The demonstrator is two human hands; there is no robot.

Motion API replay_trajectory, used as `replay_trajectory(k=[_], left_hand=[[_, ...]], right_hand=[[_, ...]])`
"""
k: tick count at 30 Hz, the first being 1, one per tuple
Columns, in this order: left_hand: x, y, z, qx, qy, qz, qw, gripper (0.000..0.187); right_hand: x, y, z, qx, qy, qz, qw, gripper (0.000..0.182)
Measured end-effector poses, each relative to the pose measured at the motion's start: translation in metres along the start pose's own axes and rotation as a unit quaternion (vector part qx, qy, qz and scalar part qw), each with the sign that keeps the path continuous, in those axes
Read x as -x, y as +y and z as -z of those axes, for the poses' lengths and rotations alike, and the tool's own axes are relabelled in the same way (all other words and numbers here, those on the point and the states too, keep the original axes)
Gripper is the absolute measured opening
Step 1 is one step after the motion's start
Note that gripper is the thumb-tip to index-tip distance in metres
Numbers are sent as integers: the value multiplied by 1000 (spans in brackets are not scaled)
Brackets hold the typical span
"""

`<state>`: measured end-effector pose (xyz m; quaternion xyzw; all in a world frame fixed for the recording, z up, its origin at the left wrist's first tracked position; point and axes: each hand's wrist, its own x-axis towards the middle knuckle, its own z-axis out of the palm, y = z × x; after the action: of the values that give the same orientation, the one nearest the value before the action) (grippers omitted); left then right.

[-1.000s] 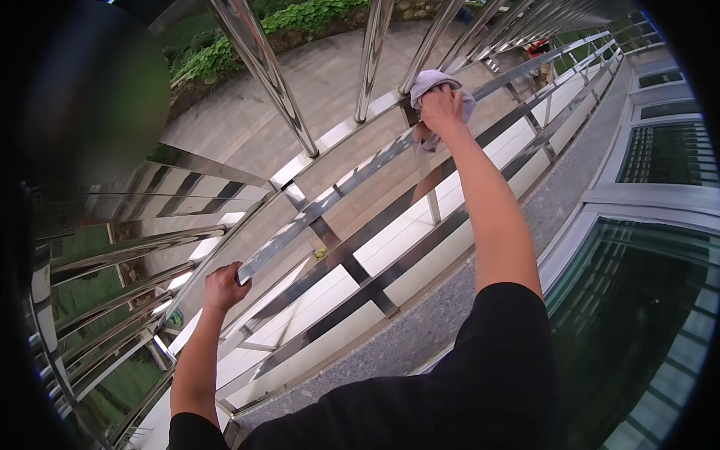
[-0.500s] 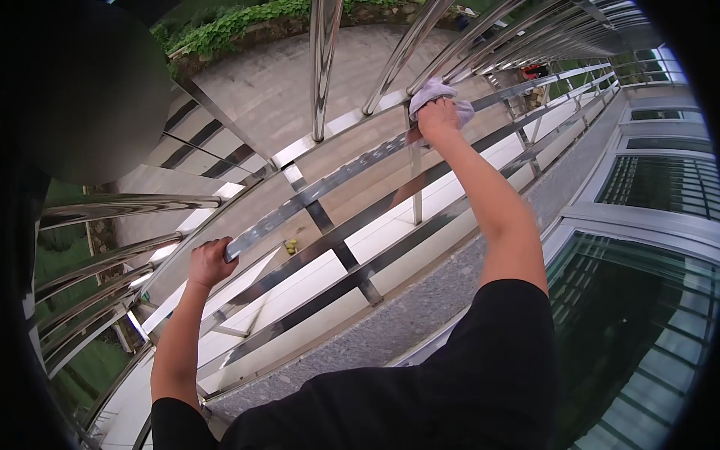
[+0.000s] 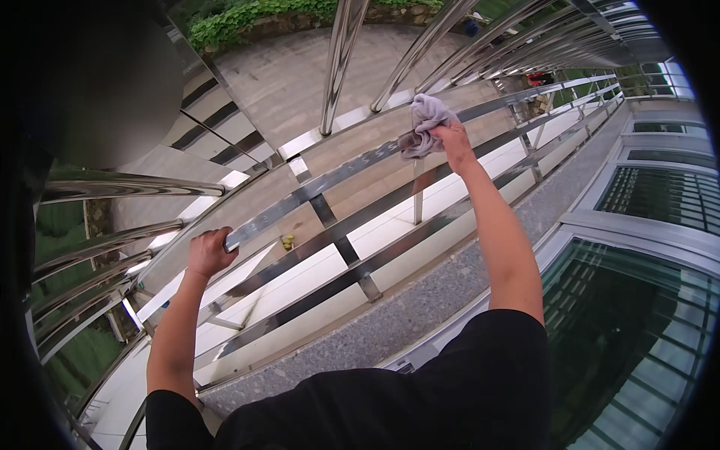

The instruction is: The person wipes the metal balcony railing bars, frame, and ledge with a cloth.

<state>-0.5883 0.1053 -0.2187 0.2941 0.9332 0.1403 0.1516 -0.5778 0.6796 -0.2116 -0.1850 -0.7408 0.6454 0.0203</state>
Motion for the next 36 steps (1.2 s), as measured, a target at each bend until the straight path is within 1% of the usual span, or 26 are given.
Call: replay_trajectory(k=[1, 3, 4, 7, 9, 12, 14, 15, 16, 17, 18, 21, 22, 24, 25, 27, 28, 30, 33, 36], left_hand=[[-1, 0, -1, 1, 4, -1, 1000, 33], [-2, -1, -2, -3, 0, 5, 1000, 33], [-1, -1, -3, -6, -4, 8, 1000, 32], [-3, 0, -4, -10, 1, 2, 1000, 31], [-3, 2, -1, -5, -8, 10, 1000, 30], [-3, 1, -1, -7, -25, 21, 999, 32], [-4, 1, -1, -10, -27, 22, 999, 33], [-3, 1, -1, -12, -24, 19, 999, 33], [-4, 1, -1, -13, -20, 17, 1000, 32], [-4, 0, -1, -19, -22, 15, 999, 32], [-4, 0, -1, -23, -24, 14, 999, 32], [-4, 2, -2, -27, -29, 15, 999, 31], [-5, 2, -1, -28, -31, 15, 999, 31], [-6, 3, 1, -26, -34, 17, 999, 31], [-6, 3, 1, -24, -36, 19, 999, 30], [-5, 5, 0, -21, -37, 15, 999, 30], [-7, 4, 1, -21, -34, 11, 999, 30], [-7, 3, -1, -28, -29, 8, 999, 30], [-7, 3, -1, -26, -19, 1, 999, 30], [-5, 4, 0, -26, -17, 2, 1000, 30]], right_hand=[[2, -1, 18, -191, 62, -62, 978, 28], [2, -9, 50, -327, 66, -88, 939, 31], [1, -15, 58, -394, 68, -101, 911, 33], [-23, -45, 58, -404, 32, -67, 912, 38], [-55, -54, 56, -361, 1, -39, 932, 39], [-108, -49, 46, -268, -9, -45, 962, 41], [-128, -49, 32, -136, -12, -154, 979, 38], [-135, -50, 25, -67, -14, -207, 976, 37], [-129, -71, 13, 7, 0, -218, 976, 35], [-136, -73, 14, 60, -40, -219, 973, 39], [-147, -71, 19, 113, -80, -219, 966, 43], [-134, -107, 3, 255, -138, -174, 941, 44], [-142, -112, 1, 292, -180, -174, 923, 46], [-146, -116, -1, 346, -223, -145, 900, 47], [-144, -117, -3, 364, -224, -115, 897, 48], [-147, -115, -4, 418, -245, -67, 872, 48], [-152, -115, -3, 435, -250, -52, 864, 48], [-155, -110, -5, 427, -239, -39, 871, 48], [-158, -99, -6, 361, -200, -44, 910, 48], [-153, -88, -6, 262, -154, -57, 951, 49]])
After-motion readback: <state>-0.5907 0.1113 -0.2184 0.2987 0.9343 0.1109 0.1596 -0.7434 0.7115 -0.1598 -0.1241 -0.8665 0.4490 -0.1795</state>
